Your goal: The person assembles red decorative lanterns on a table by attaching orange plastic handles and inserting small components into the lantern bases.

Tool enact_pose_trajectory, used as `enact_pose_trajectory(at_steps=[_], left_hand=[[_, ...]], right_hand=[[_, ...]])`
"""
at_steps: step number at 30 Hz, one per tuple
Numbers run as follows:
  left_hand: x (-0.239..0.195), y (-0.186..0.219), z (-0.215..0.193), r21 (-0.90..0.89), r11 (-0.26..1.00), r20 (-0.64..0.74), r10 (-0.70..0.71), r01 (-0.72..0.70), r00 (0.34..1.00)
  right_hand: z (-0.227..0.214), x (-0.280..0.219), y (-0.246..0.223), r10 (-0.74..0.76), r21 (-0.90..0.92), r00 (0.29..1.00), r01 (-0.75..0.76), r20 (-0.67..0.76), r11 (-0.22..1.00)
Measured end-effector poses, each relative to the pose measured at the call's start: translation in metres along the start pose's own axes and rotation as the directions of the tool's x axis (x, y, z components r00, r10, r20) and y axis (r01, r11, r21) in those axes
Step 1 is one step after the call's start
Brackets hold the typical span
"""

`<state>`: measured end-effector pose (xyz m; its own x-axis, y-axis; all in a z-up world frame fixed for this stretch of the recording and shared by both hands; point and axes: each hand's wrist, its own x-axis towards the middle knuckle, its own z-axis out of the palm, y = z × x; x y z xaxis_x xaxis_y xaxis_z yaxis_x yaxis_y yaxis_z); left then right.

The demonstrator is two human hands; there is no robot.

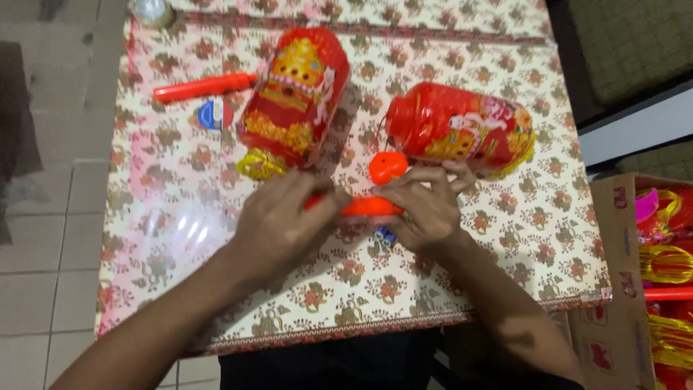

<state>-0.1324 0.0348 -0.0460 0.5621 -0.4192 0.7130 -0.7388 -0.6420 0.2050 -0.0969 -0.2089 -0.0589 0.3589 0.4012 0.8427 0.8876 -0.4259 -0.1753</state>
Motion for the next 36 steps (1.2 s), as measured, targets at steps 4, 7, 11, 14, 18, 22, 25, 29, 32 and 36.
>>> enact_pose_trajectory(at_steps=[4,7,11,14,18,22,25,29,32,36], left_hand=[[0.004,0.002,-0.008,-0.137,0.974,0.108,-0.168,0.182,0.980],[0.006,0.006,-0.013,-0.203,0.927,0.208,-0.275,0.316,0.939],[0.002,-0.002,-0.005,-0.124,0.978,0.153,-0.146,0.165,0.977],[0.003,-0.007,-0.004,0.097,0.995,0.116,-0.041,0.029,0.992],[0.009,0.002,-0.011,-0.120,0.982,0.220,-0.114,0.143,0.969],[0.019,0.009,-0.020,-0.292,0.830,0.453,-0.317,0.475,0.833],[0.027,0.003,-0.025,-0.290,0.634,0.691,-0.379,0.716,0.616],[0.030,0.002,-0.033,-0.189,0.130,0.921,-0.320,0.973,0.221],[0.021,-0.002,-0.027,-0.447,0.196,0.798,-0.354,0.873,0.488],[0.013,0.000,-0.020,-0.743,0.539,0.316,-0.240,0.396,0.918]], right_hand=[[-0.003,0.017,-0.016,0.011,-0.062,1.000,-0.010,0.023,0.998],[0.000,0.011,-0.013,0.004,-0.015,0.999,-0.004,-0.033,1.000],[0.002,0.007,-0.004,0.012,0.032,0.998,-0.010,-0.055,0.999],[-0.001,-0.008,0.006,0.023,-0.021,0.999,-0.022,0.032,1.000],[-0.002,-0.012,0.006,-0.002,-0.052,0.995,0.008,0.099,0.999],[0.002,-0.004,0.004,-0.015,-0.014,0.993,0.017,0.116,1.000],[0.003,0.002,0.007,-0.093,-0.099,0.990,0.103,0.103,0.990],[0.001,-0.011,0.022,-0.172,-0.107,0.985,0.171,0.000,0.979],[-0.010,-0.007,0.025,-0.073,-0.225,0.997,0.080,0.039,0.971],[-0.018,0.026,0.008,0.053,-0.237,0.941,0.029,0.333,0.971]])
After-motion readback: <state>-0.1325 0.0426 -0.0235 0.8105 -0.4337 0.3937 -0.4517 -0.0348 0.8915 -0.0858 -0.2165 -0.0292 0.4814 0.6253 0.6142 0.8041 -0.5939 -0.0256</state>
